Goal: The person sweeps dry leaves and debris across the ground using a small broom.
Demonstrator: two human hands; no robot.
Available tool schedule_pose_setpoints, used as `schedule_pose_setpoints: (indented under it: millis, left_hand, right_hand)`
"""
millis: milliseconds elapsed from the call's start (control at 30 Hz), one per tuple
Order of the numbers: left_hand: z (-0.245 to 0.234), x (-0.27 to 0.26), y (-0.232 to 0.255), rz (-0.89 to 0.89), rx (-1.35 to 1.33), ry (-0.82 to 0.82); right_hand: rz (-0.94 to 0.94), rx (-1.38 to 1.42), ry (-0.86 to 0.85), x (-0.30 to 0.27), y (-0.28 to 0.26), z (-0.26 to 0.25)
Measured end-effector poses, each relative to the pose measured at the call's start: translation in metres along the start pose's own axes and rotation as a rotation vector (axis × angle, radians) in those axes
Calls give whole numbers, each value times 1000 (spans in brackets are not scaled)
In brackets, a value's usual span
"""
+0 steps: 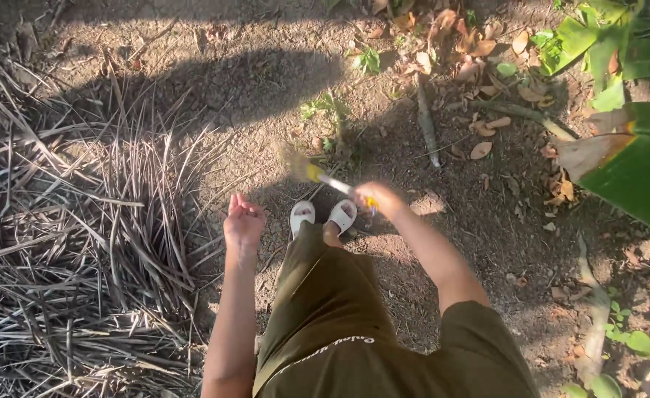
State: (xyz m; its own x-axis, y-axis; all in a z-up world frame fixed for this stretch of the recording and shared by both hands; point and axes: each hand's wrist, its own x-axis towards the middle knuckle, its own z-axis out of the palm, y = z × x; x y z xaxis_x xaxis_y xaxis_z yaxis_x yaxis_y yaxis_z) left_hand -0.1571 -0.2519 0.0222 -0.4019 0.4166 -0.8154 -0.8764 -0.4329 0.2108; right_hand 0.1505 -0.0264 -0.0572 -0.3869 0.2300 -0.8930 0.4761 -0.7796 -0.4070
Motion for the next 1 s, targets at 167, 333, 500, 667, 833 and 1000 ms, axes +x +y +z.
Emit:
schedule_pose_setpoints:
  millis: [167, 333, 500, 667, 833, 1000]
  left_hand:
    - [-9, -4, 20, 61, -21, 52]
    - [-13, 22, 7, 76, -21, 111]
    - [-7, 31, -21, -5, 36, -48]
    - [20, 43, -28, -60, 102, -49]
    - [44, 41, -3, -50, 184, -46]
    - [53, 65, -1, -130, 211, -67]
  right_hand:
    - [-139, -112, 214, -61, -69, -10]
    - [-340, -339, 715, -34, -23, 27]
    - [-225, -237, 407, -46, -24, 38]
    - [-303, 382, -59, 64, 28, -20]
    - [-278, 443, 231, 130, -6, -114]
    - [-353, -121, 924, -4, -63, -84]
